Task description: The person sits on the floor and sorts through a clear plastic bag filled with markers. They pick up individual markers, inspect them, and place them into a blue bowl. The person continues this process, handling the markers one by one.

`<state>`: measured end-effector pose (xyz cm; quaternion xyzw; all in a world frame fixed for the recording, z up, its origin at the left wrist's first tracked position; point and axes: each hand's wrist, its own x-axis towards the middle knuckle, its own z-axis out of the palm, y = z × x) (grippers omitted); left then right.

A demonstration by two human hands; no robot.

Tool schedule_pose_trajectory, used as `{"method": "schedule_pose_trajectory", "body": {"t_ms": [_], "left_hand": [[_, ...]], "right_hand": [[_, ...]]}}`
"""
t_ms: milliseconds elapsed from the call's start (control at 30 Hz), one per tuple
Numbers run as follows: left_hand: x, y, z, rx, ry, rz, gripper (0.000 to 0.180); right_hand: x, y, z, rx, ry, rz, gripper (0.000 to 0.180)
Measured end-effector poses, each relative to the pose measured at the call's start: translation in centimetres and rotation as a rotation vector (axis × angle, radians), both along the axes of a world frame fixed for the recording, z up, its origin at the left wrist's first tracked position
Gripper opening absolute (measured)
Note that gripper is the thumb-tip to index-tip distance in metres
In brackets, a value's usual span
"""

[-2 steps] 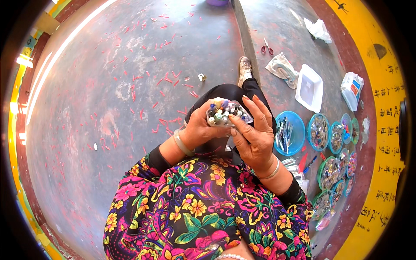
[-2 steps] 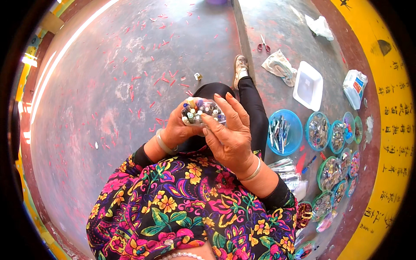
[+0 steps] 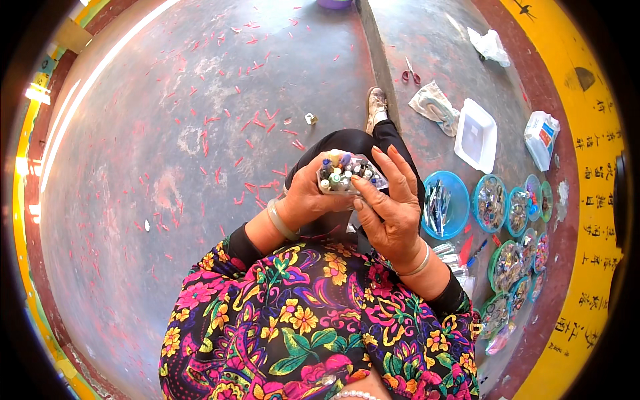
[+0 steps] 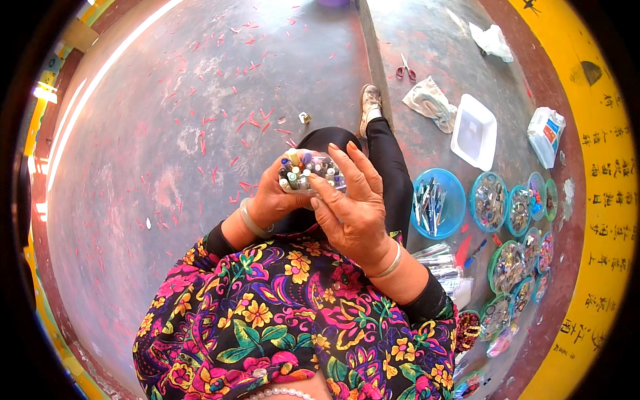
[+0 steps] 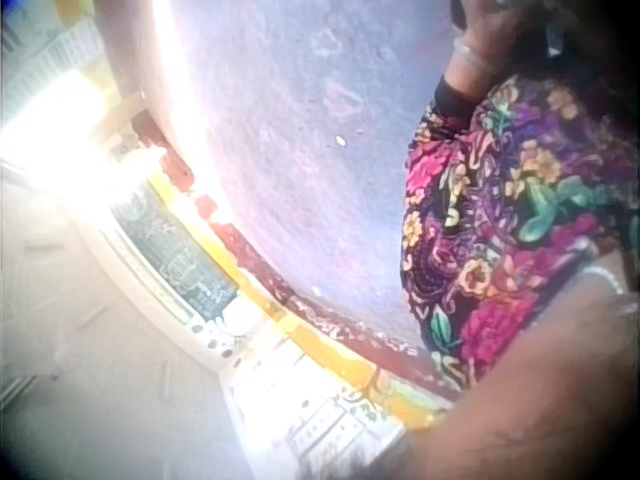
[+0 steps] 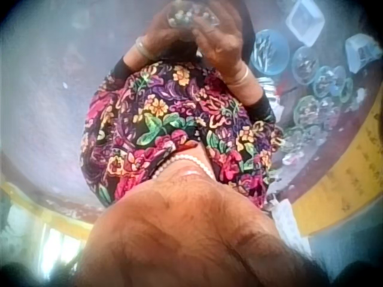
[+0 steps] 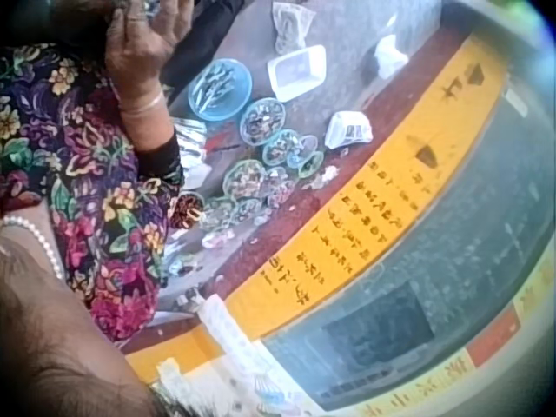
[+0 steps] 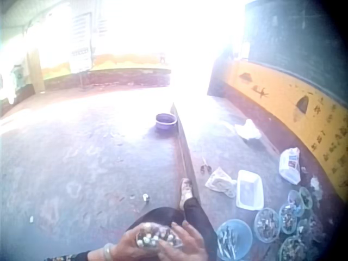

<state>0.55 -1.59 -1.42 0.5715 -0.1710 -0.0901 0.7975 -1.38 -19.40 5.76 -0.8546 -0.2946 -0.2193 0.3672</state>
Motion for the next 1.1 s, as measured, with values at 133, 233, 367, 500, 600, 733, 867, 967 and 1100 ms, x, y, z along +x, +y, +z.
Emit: {"method": "schedule_pose_trajectory", "body": {"t_ms": [133, 233, 367, 500, 600, 733, 867, 967, 1100], "left_hand": [[-0.1, -0.5, 0.1, 0.103, -0.157, 0.090, 0.064], [-0.3, -1.3, 0.1, -0.034, -0.106, 0.164, 0.059], [-0.2, -0.9, -0.6, -0.097, 0.047, 0.099, 0.055], [-0.4, -1.1, 0.8, -0.111, 0.106, 0.064, 0.053], [-0.3, -1.0, 1.0, -0.069, 0.031, 0.057, 0.052], [-0.4, -1.4, 1.5, -0.032, 0.053, 0.073, 0.055], [-0.4, -0.8, 1.6, 0.055, -0.009, 0.081, 0.057], [-0.6, -0.9, 2.5, 0.015, -0.013, 0.037, 0.054], [-0.6, -0.9, 2.3, -0.029, 0.007, -0.044, 0.058]], "right_hand": [[-0.3, 0.5, -0.3, 0.032, 0.043, 0.075, 0.032], [-0.3, 0.7, -0.7, 0.028, 0.019, 0.083, 0.032], [-0.3, 0.7, -0.8, 0.023, 0.013, 0.081, 0.035], [0.3, -1.2, -1.0, 0.084, -0.054, 0.034, 0.035], [1.5, -5.3, -1.7, 0.204, -0.057, -0.191, 0.028], [3.2, -14.7, -9.3, 0.364, 0.253, -0.624, 0.021], [2.2, -22.4, -21.1, 0.094, 0.704, -0.779, 0.023], [0.5, -23.8, -26.3, -0.260, 0.836, -0.787, 0.023], [0.8, -23.3, -28.0, -0.472, 0.934, -0.928, 0.023]]}}
